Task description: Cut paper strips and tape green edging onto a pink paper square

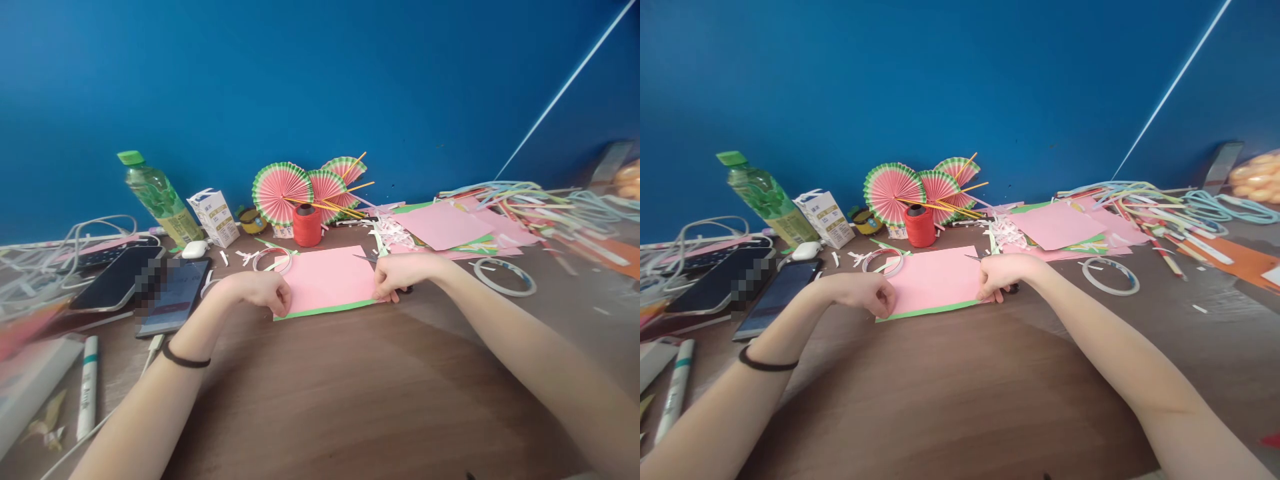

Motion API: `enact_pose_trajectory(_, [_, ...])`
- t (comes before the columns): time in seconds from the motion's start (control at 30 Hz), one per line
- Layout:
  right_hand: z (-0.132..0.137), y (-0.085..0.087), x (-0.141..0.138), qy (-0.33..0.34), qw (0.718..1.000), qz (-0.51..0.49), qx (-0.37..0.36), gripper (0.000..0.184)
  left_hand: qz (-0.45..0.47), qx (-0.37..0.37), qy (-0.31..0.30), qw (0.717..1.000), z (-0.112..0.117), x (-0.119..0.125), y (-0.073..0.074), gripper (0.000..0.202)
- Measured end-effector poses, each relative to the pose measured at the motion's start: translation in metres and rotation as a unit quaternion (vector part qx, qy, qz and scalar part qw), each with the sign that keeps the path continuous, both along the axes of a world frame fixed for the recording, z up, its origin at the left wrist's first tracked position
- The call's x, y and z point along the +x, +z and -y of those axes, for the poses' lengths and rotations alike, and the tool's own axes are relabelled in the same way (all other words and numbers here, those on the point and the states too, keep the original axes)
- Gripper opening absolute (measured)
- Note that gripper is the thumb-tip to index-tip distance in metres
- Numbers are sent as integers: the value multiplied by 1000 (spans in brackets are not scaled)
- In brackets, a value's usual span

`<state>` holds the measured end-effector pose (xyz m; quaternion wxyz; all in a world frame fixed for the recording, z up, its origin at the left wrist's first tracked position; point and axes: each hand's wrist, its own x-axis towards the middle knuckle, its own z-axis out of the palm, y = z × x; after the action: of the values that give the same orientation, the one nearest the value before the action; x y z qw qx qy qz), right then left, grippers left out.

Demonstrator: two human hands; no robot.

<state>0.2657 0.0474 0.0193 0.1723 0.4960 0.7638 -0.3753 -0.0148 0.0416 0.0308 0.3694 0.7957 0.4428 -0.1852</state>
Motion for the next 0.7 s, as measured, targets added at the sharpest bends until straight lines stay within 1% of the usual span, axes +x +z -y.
enact_pose_trajectory(0.17, [0,-1,0,-2,1000,1,2,34,2,-2,-4,1000,-1,0,-1,13])
enact_pose_trajectory(0.3, [0,0,0,-5,1000,6,3,35,-2,10,-10,1000,0,0,0,13])
enact_pose_trajectory(0.7, [1,1,-1,-6,1000,8,4,34,-9,10,-7,1000,0,0,-1,13])
